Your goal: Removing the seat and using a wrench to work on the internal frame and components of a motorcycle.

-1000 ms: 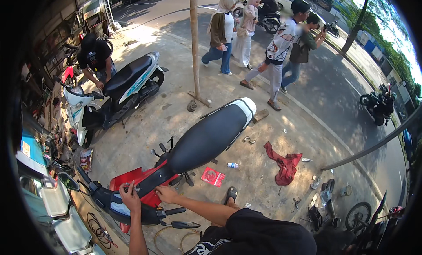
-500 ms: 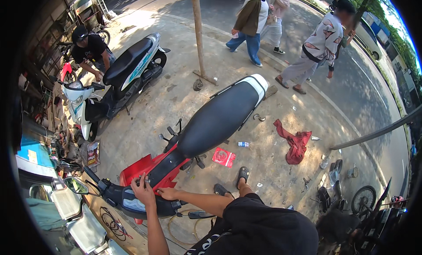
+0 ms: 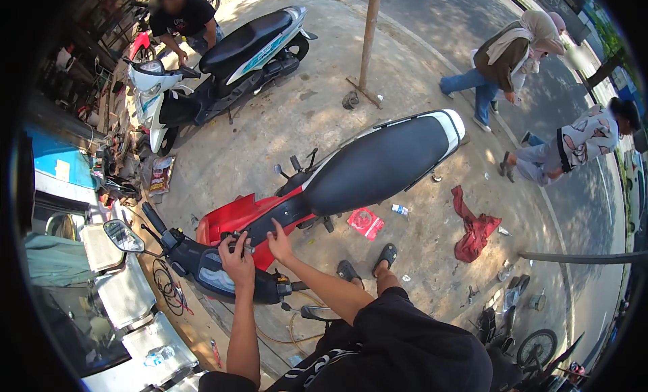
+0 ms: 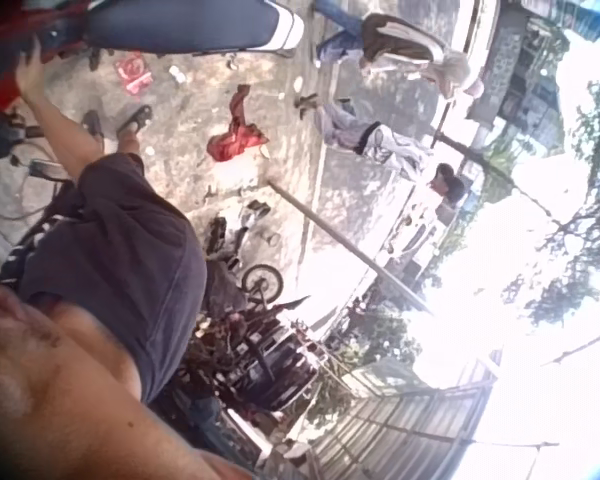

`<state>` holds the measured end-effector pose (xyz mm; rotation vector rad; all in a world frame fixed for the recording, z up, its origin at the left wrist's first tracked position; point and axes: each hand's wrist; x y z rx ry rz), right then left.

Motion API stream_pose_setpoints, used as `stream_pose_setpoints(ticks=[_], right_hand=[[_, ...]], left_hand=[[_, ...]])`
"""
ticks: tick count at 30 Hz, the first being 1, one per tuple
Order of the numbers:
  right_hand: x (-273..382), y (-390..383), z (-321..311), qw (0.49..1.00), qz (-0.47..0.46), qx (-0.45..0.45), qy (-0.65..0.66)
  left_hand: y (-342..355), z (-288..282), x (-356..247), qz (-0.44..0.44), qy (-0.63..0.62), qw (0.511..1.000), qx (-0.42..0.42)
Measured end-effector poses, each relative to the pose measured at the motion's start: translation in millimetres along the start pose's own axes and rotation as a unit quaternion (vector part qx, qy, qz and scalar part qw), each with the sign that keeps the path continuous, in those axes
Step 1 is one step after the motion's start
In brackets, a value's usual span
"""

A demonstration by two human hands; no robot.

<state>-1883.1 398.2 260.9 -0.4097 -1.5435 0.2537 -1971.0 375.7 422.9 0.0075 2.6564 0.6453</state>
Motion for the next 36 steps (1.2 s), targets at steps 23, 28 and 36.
stream_pose_setpoints(ticks=[23,28,36], right_hand=[[-42.6,31.7,29.8,0.936,0.168,0.309,0.013],[-75.2,51.8,80.5,0.959,-0.058,0.276,-0.014],[-49.6,68.4,81.4,0.949,0.016,0.283,-0.139]], left_hand=[[-4.4,-1.8,17.8,-0.01,0.091,0.995,0.046],[0.8,8.2,15.0,0.001,0.098,0.994,0.046],[-4.8,11.6,18.3,-0.003,0.119,0.992,0.042]])
Point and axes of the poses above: each hand's wrist, its own y-axis towards the middle knuckle, its own z-axis out of the palm, x = y × z, and after that the axes turned 2 degrees about -x, right-handed
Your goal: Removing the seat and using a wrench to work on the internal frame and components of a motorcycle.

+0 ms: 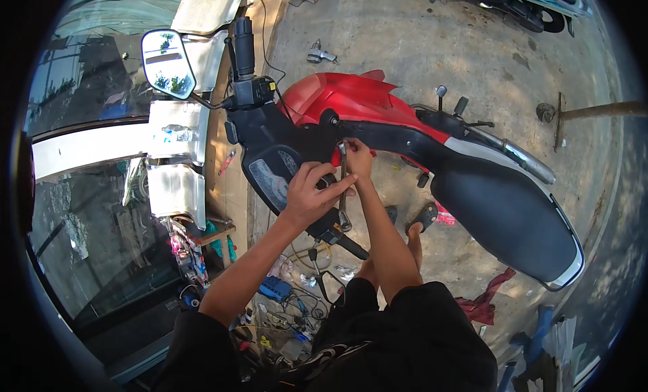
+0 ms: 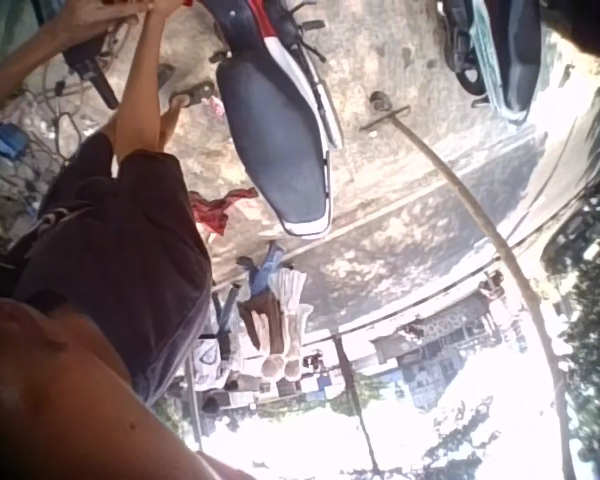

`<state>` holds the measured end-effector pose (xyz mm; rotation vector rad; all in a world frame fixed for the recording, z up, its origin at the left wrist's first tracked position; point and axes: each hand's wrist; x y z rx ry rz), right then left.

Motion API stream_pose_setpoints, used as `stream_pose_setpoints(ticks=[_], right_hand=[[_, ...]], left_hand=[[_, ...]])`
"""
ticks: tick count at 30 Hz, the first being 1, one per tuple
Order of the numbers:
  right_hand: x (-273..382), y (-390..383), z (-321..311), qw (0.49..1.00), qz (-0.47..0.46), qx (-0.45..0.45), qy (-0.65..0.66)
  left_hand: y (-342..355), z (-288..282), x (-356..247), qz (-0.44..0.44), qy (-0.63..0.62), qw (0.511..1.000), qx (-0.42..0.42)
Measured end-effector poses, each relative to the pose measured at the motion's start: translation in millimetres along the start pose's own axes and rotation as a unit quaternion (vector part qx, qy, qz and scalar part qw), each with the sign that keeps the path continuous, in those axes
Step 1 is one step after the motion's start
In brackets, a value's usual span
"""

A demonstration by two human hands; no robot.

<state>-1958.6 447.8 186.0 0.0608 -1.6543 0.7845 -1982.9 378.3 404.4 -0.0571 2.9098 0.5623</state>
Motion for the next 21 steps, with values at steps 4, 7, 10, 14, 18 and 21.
stream_pose_setpoints(ticks=[4,7,10,14,18,21], right_hand=[[48.1,-7.7,-13.1,0.997,0.035,0.061,-0.045],[51.4,16.3,-9.1,0.995,-0.07,-0.032,-0.059],[43.6,44.4,2.3,0.97,-0.158,-0.013,-0.186],[39.4,67.5,2.2,0.961,-0.083,0.102,-0.243],[55.6,55.6,0.1,0.957,-0.04,0.159,-0.239],[31.0,63.4,-15.7,0.976,-0.014,0.157,-0.149]], left_hand=[[-9.1,-3.2,9.9,0.0,0.038,0.999,-0.005],[-2.9,-0.9,6.1,0.009,0.044,0.999,-0.015],[1.4,-3.9,1.7,0.0,0.005,1.0,-0.025],[3.6,-4.4,0.9,0.003,0.002,1.0,-0.023],[-2.3,-10.0,4.1,0.004,0.015,1.0,-0.02],[1.8,-10.8,1.4,0.006,0.01,1.0,0.011]])
Point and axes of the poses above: each hand's wrist, its own y-axis towards the middle knuckle, its own z-axis out of the palm, x = y × z, and after that the axes turned 2 degrees about -x, right-handed
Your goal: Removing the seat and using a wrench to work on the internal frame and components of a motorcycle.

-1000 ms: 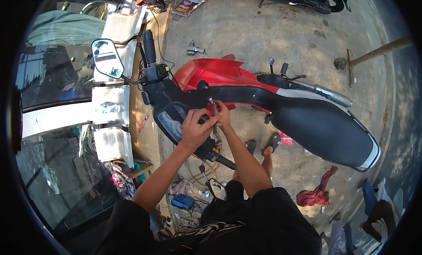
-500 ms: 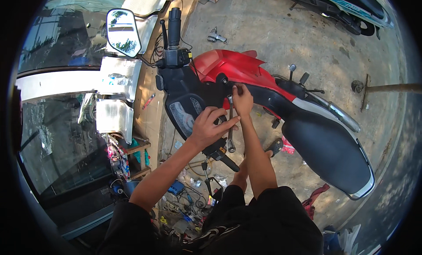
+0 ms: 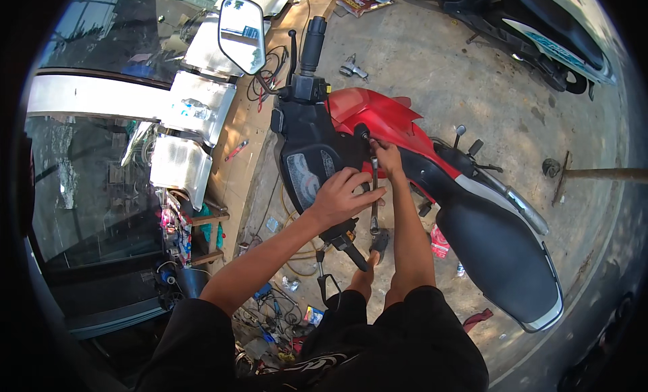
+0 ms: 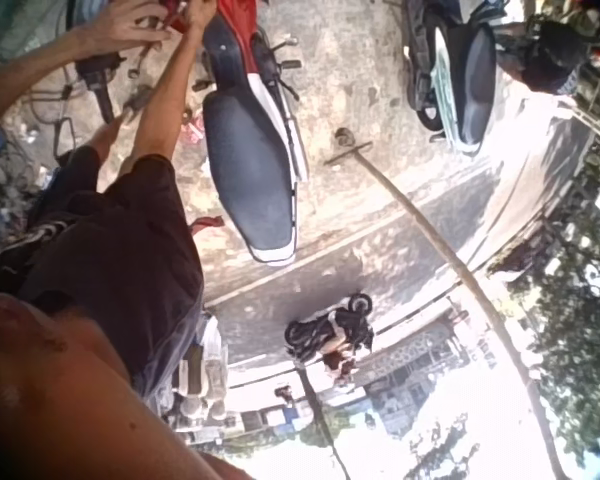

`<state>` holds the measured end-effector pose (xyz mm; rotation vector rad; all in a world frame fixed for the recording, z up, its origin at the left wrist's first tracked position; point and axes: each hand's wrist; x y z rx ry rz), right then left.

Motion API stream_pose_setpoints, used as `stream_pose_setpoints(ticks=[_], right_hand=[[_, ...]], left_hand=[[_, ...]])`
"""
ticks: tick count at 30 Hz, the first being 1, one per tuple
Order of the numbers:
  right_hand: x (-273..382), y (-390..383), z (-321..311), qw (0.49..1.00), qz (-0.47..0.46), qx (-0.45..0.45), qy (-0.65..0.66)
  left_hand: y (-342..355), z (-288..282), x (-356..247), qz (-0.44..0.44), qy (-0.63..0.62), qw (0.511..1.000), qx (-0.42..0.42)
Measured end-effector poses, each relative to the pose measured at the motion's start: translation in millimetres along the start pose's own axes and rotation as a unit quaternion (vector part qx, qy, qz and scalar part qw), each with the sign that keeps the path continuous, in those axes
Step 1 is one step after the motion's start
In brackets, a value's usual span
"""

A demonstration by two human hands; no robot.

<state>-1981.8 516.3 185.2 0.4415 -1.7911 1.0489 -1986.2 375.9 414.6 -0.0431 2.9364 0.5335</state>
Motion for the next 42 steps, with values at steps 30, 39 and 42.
stream_pose_setpoints(ticks=[30,39,42], right_hand=[[-376.3,-637.1,100.2,0.573,0.501,-0.523,0.385],[-411.7,-675.4,21.5,0.651,0.422,-0.565,0.28],[-367.5,-683.1,-57.3,0.721,0.358,-0.555,0.212]], left_hand=[[0.2,10.8,-34.1,-0.098,-0.088,0.985,-0.108],[29.1,82.4,-148.0,-0.438,-0.539,0.693,0.196],[13.5,88.7,-218.1,-0.381,-0.559,0.658,0.33]])
Point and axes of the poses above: each hand's wrist, its own y-axis towards the middle knuckle, its own z-axis out of the palm, x = y × z, and after that the axes turned 2 degrees about -x, right-handed
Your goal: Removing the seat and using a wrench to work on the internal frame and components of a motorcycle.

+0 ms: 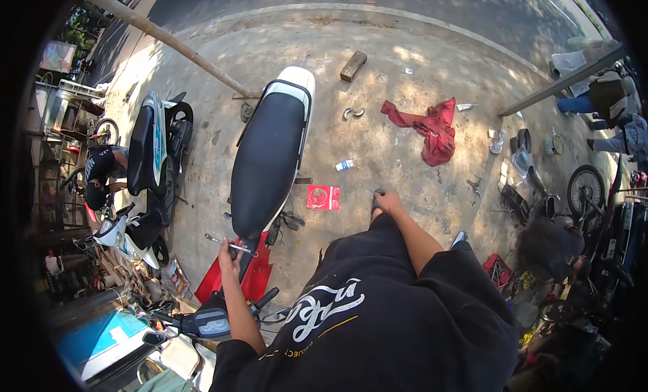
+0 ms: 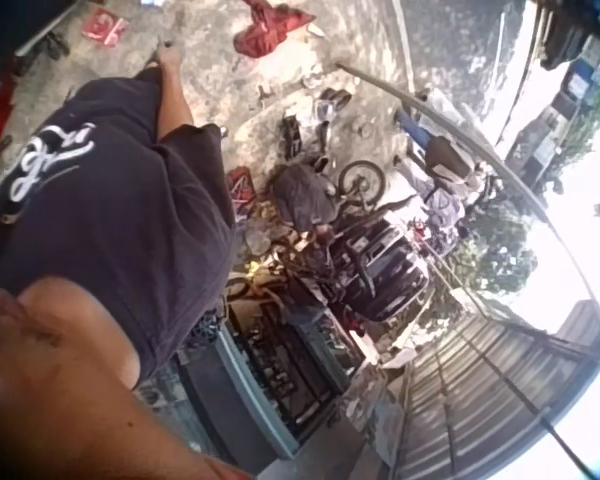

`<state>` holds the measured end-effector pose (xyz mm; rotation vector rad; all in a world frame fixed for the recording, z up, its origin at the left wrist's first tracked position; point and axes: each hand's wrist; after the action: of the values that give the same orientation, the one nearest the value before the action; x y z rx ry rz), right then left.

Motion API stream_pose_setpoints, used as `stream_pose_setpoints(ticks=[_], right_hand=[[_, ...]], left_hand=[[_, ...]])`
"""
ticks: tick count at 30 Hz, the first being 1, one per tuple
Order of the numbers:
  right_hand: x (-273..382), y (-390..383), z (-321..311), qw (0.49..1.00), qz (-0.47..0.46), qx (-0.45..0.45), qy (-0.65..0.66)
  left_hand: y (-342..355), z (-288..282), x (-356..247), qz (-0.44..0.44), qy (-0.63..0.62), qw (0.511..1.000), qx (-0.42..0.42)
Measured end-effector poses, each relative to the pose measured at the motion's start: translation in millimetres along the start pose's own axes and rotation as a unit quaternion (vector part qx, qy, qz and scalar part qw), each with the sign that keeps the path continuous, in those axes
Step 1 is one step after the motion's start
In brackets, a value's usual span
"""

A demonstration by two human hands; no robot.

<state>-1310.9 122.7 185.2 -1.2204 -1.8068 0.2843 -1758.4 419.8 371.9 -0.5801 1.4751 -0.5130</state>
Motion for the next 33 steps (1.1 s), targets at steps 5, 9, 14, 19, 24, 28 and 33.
stream_pose_setpoints(ticks=[5,9,14,19,24,28,33], right_hand=[[15.6,45.0,-73.4,0.995,-0.062,-0.05,0.063],[25.0,60.2,-111.5,0.991,-0.065,-0.111,0.025],[13.0,93.1,-112.5,0.991,-0.053,-0.12,0.007],[52.6,119.2,-93.8,0.99,0.039,-0.134,-0.002],[101.0,192.8,-59.1,0.97,0.023,-0.077,0.231],[145.0,252.6,-15.6,0.963,-0.041,-0.037,0.263],[185.3,309.8,25.2,0.934,0.017,0.131,0.331]], left_hand=[[-12.9,179.6,24.7,-0.041,0.188,0.967,0.167],[-26.2,273.5,34.2,-0.078,0.283,0.917,0.271],[-2.3,330.9,21.8,-0.1,0.382,0.851,0.346],[34.0,369.4,-13.2,-0.119,0.477,0.772,0.403],[67.0,417.0,-52.8,-0.176,0.484,0.773,0.37],[108.2,443.6,-61.8,-0.196,0.517,0.758,0.346],[142.3,476.9,-48.4,-0.149,0.639,0.716,0.238]])
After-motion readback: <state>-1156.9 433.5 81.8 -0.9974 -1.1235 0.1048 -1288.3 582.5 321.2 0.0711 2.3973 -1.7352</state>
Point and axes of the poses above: each hand's wrist, its own y-axis towards the middle knuckle, its own z-axis out of the palm, x = y × z, and after that the axes turned 2 degrees about -x, right-handed
